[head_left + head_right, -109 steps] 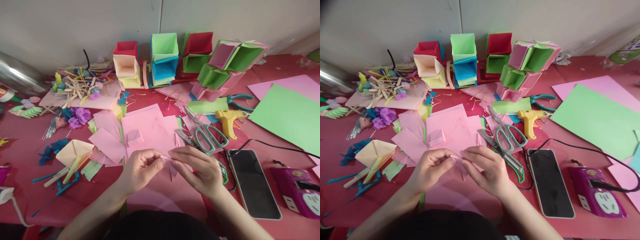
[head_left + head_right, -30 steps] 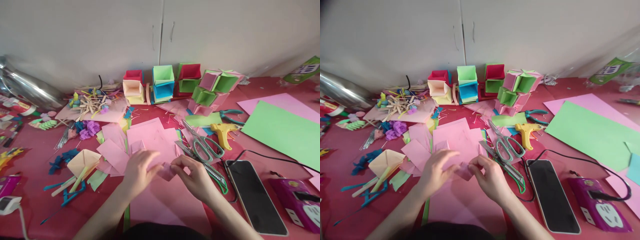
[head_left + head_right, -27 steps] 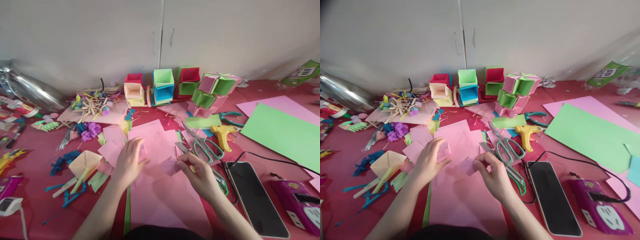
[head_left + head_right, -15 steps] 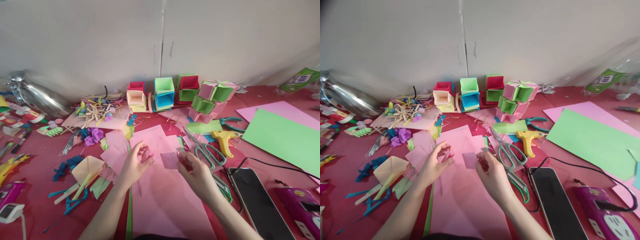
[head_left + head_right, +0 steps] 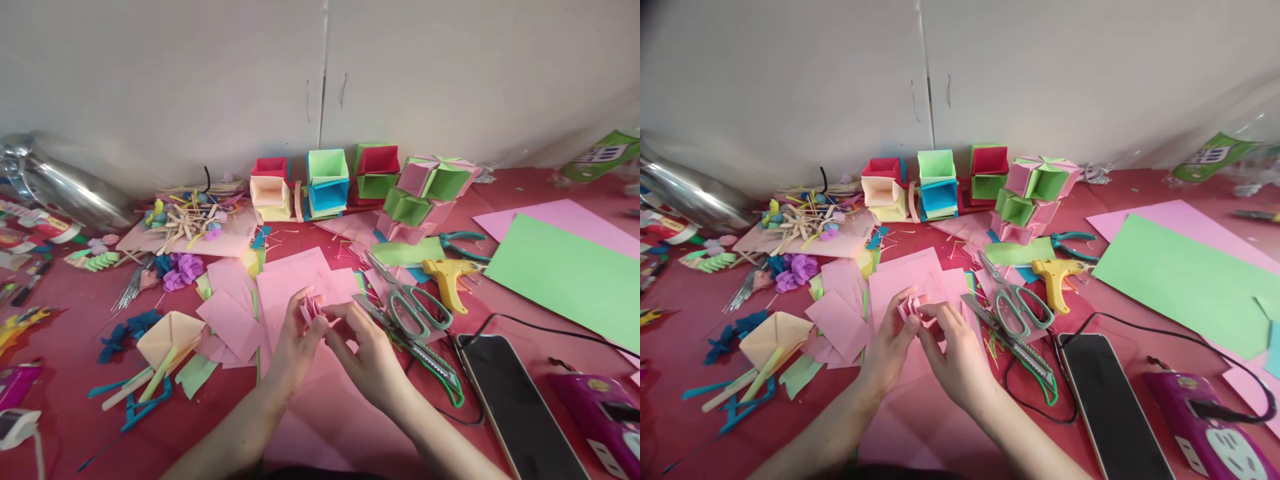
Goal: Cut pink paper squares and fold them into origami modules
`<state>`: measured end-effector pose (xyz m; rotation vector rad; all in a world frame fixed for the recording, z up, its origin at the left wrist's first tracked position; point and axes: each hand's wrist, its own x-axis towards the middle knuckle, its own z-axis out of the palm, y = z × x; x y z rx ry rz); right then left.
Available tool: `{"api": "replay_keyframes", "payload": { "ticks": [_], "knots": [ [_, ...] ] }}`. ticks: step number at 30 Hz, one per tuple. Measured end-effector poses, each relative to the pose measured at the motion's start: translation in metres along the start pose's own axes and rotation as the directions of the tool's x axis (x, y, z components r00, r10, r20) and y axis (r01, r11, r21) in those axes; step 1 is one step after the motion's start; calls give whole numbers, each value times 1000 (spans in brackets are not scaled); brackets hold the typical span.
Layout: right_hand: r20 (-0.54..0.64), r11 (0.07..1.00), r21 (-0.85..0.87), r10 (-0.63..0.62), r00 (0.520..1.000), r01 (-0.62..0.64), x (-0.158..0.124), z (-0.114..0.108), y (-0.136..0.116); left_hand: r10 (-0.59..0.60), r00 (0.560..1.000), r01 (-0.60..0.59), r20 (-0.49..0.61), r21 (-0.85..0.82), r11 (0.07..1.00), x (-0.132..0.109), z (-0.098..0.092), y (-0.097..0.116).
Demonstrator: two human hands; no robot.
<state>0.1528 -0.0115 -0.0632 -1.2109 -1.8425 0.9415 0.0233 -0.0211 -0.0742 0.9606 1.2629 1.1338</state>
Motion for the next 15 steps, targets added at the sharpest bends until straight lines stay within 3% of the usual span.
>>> {"api": "replay_keyframes", "payload": {
  "ticks": [7, 15],
  "knots": [
    [82, 994, 87, -78, 994, 71, -2, -4, -1, -18, 998, 23, 52, -91, 996, 2, -2, -10],
    [81, 995, 95, -9, 997, 1, -1, 2, -1, -39, 996, 51, 83, -146, 988, -1, -3, -20]
  ]
}}
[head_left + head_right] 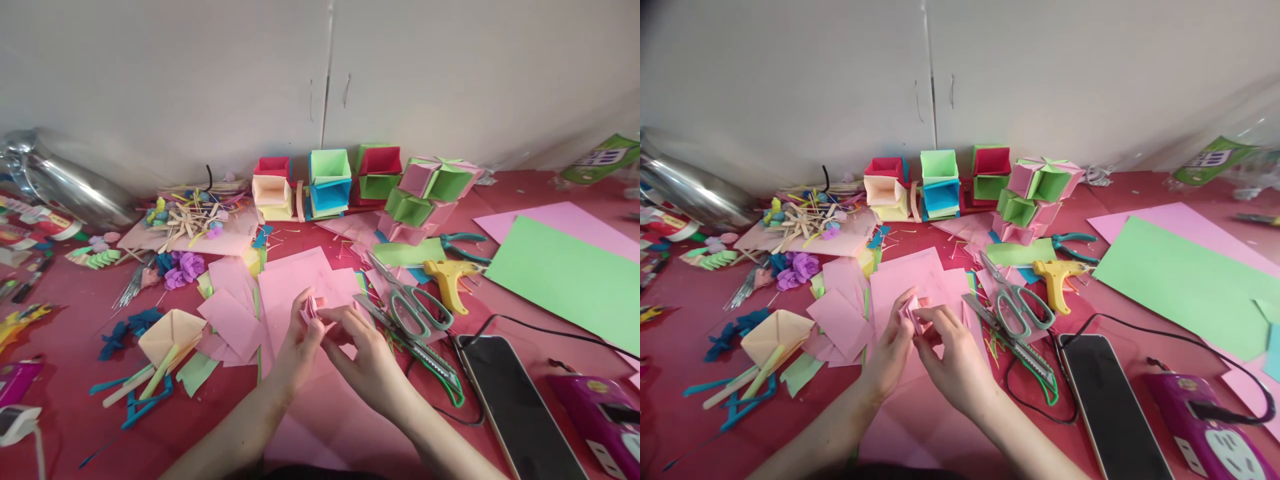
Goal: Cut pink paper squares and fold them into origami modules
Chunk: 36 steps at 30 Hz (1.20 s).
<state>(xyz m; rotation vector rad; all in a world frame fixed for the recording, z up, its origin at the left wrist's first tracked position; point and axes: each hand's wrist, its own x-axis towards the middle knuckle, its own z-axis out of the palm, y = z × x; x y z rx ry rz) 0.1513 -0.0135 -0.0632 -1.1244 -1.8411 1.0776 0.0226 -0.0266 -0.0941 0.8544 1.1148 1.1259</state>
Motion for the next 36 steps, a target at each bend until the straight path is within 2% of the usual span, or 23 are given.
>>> {"api": "replay_keyframes", "payload": {
  "ticks": [3, 5, 8, 11, 17, 19, 21, 25, 28, 32, 36],
  "knots": [
    [-5, 996, 23, 83, 997, -82, 1, -2, -1, 2, 1000, -5, -21, -151, 989, 3, -1, -1],
    [-11, 989, 56, 136, 991, -136, 2, -5, -1, 7, 998, -17, -62, -164, 986, 7, -2, 0],
    [2, 978, 96, 184, 983, -183, 4, -9, -2, 48, 989, -54, -141, -40, 998, 11, -4, 3],
    [14, 973, 77, 219, 976, -219, 6, -10, 0, 113, 978, -107, -174, 42, 993, 11, -5, 3],
    [-108, 953, 22, 304, 947, -303, 17, -9, 15, 222, 962, -172, -161, 273, 946, 10, -9, 1],
    [-137, 952, -1, 302, 943, -305, 33, -9, 22, 317, 925, -219, -208, 387, 896, 12, -15, 3],
    [-163, 949, -58, 298, 941, -311, 58, -9, 30, 430, 880, -276, -199, 523, 807, 15, -23, 6],
    [-189, 927, -155, 312, 931, -342, 122, -3, 47, 482, 875, -329, 49, 790, 517, 20, -36, 6],
    [-206, 884, -250, 350, 914, -395, 162, 4, 58, 471, 874, -317, 119, 874, 368, 23, -43, 3],
    [-235, 800, -390, 393, 889, -456, 185, 10, 61, 461, 879, -280, 121, 915, 292, 27, -47, 2],
    [-289, 731, -525, 330, 899, -437, 179, 5, 47, 483, 867, -280, 121, 921, 272, 29, -51, 4]
  ]
}}
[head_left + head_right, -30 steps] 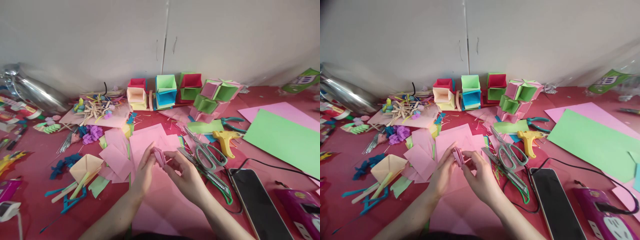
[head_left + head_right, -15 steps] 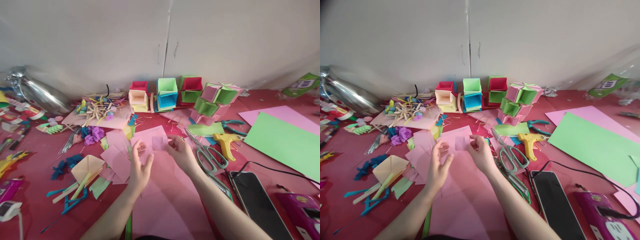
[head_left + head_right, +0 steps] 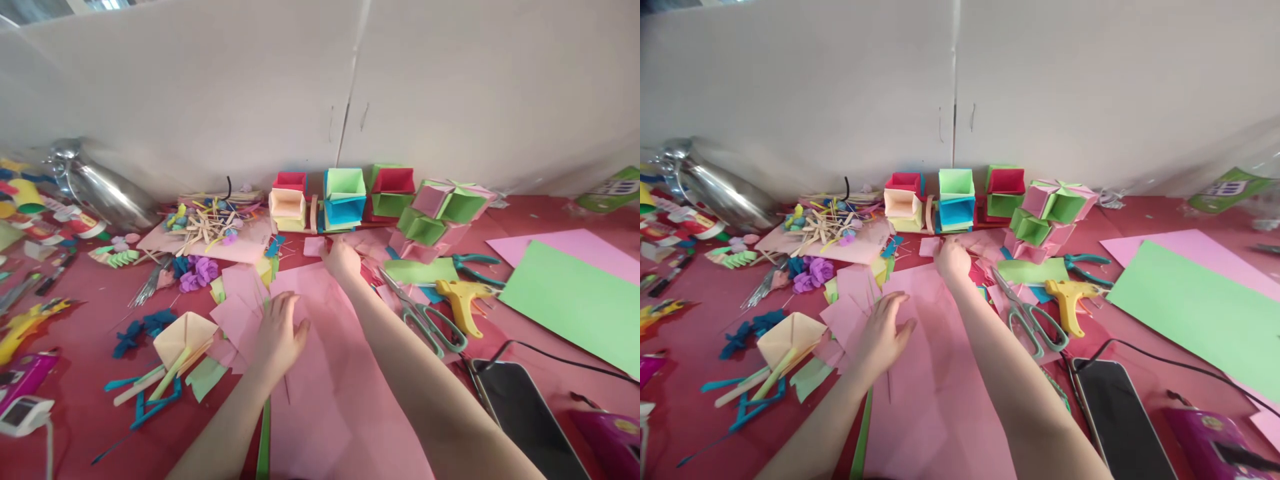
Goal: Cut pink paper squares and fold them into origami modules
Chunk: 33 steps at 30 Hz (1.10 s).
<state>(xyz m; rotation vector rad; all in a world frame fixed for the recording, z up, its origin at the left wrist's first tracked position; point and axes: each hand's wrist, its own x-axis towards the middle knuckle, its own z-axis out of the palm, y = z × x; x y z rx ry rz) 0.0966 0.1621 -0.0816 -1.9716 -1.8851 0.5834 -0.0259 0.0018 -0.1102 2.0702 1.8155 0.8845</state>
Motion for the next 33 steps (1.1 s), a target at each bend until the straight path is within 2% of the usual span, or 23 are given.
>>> {"api": "replay_keyframes", "payload": {
  "ticks": [3, 6, 9, 12, 15, 17, 20, 22, 24, 26, 27, 28, 29, 31, 33],
  "knots": [
    [-19, 993, -54, -111, 994, 110, -25, -20, 7, 7, 1000, -7, -25, -5, 1000, 1, -4, -3],
    [56, 963, -54, -263, 963, 266, -63, -38, 25, 11, 1000, -12, -24, -10, 1000, 2, -12, -7],
    [123, 938, -71, -329, 936, 339, -96, -40, 43, -11, 1000, 11, 24, 4, 1000, 1, -18, -9],
    [69, 947, -166, -268, 961, 276, -104, -25, 49, 0, 993, -6, 116, 46, 999, -1, -17, -8],
    [31, 944, -250, -213, 977, 214, -91, -10, 46, 34, 982, -55, 188, 107, 993, -3, -13, -5],
    [35, 940, -285, -187, 982, 189, -80, -8, 45, 48, 979, -74, 197, 126, 989, -3, -11, -5],
    [3, 931, -339, -143, 990, 135, -72, -21, 52, 58, 979, -82, 198, 117, 990, -2, -10, -6],
    [-75, 921, -378, -128, 989, 91, -77, -35, 60, 57, 979, -77, 193, 98, 992, -2, -11, -7],
    [-141, 914, -396, -155, 978, 87, -91, -46, 67, 53, 982, -66, 181, 70, 995, -1, -12, -9],
    [-132, 905, -392, -236, 963, 168, -112, -48, 72, 47, 986, -54, 159, 37, 998, 0, -13, -11],
    [-78, 888, -339, -355, 932, 310, -125, -46, 74, 45, 988, -49, 147, 23, 999, 0, -14, -11],
    [14, 847, -248, -482, 876, 470, -137, -41, 75, 43, 990, -45, 136, 11, 999, 1, -14, -12],
    [100, 787, -143, -592, 800, 600, -149, -35, 76, 43, 991, -43, 128, 1, 999, 2, -14, -13],
    [194, 688, 11, -714, 673, 726, -169, -22, 77, 45, 992, -43, 119, -14, 999, 3, -14, -14],
    [179, 674, 66, -733, 656, 736, -180, -13, 78, 49, 991, -46, 122, -27, 999, 4, -12, -16]
  ]
}}
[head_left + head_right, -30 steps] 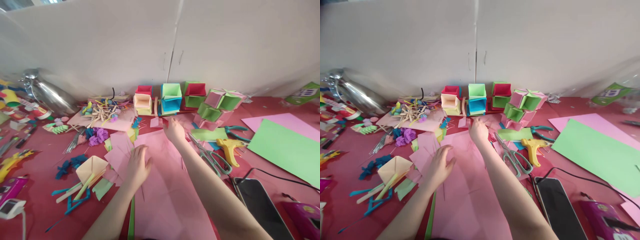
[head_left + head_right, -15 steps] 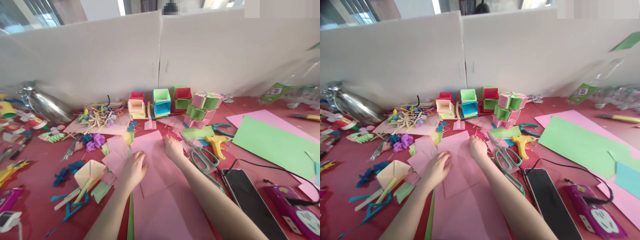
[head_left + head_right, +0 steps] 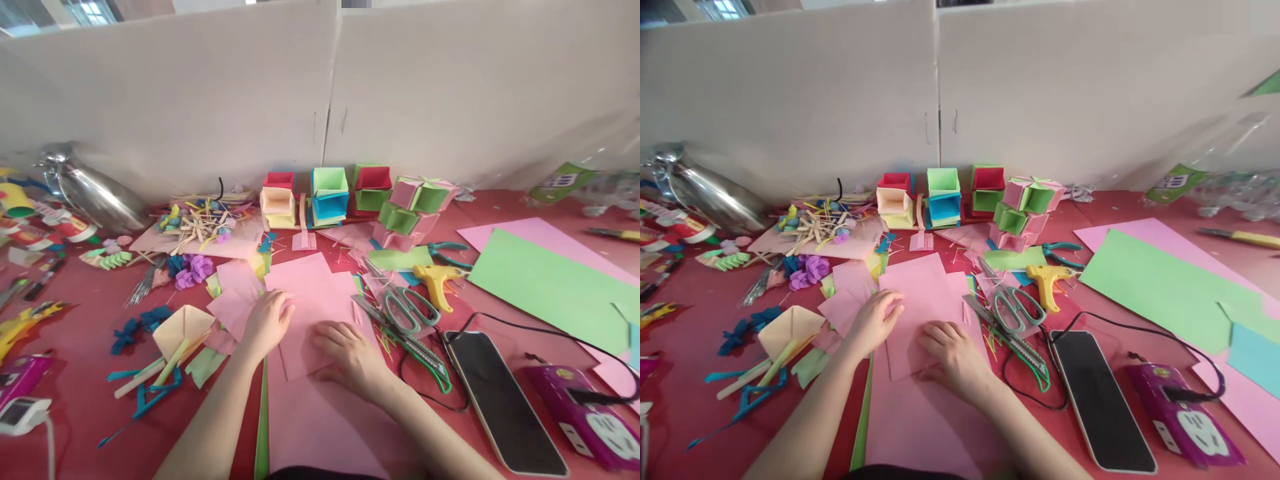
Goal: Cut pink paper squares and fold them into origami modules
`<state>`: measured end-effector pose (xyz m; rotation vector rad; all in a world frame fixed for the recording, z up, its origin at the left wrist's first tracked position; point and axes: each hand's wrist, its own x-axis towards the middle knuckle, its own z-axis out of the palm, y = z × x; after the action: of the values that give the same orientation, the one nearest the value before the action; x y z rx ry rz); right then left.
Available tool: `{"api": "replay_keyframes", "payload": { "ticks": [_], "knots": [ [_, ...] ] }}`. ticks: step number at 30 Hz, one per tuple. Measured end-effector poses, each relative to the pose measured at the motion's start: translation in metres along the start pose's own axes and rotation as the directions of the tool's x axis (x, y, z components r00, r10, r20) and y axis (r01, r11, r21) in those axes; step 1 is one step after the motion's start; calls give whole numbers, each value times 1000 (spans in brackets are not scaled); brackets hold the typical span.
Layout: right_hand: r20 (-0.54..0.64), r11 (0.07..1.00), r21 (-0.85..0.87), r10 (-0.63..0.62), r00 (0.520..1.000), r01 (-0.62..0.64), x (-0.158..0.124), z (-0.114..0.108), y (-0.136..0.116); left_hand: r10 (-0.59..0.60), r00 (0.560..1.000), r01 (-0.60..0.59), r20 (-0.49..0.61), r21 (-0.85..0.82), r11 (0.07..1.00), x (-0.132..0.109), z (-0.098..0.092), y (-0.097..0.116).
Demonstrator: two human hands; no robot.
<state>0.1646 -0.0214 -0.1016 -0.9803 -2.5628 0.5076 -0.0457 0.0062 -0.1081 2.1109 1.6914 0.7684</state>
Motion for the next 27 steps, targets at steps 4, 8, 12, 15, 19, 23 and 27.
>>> {"api": "replay_keyframes", "payload": {
  "ticks": [4, 8, 12, 15, 19, 23, 27],
  "knots": [
    [-37, 998, -15, -57, 998, 57, -4, 5, -1, 3, 1000, -2, 23, -31, 1000, 1, -2, -3],
    [-143, 1000, 18, -17, 990, 20, -6, 4, 4, 39, 995, -29, 89, -102, 994, -3, -20, -1],
    [-234, 961, 206, 232, 944, -185, -7, -1, 9, 149, 946, -54, 286, -315, 948, -5, -30, 1],
    [-260, 918, 304, 337, 905, -254, -6, -7, 11, 93, 970, -29, 223, -272, 962, -4, -21, 1],
    [-289, 890, 376, 376, 881, -256, -6, -11, 12, 84, 989, -49, 121, -264, 963, -1, -9, 2],
    [-324, 908, 353, 346, 881, -227, -7, -11, 14, 99, 985, -56, 141, -282, 958, -2, -12, 7],
    [-330, 935, 302, 285, 900, -185, -14, -10, 13, 146, 975, -102, 168, -248, 963, -10, -17, 12]
  ]
}}
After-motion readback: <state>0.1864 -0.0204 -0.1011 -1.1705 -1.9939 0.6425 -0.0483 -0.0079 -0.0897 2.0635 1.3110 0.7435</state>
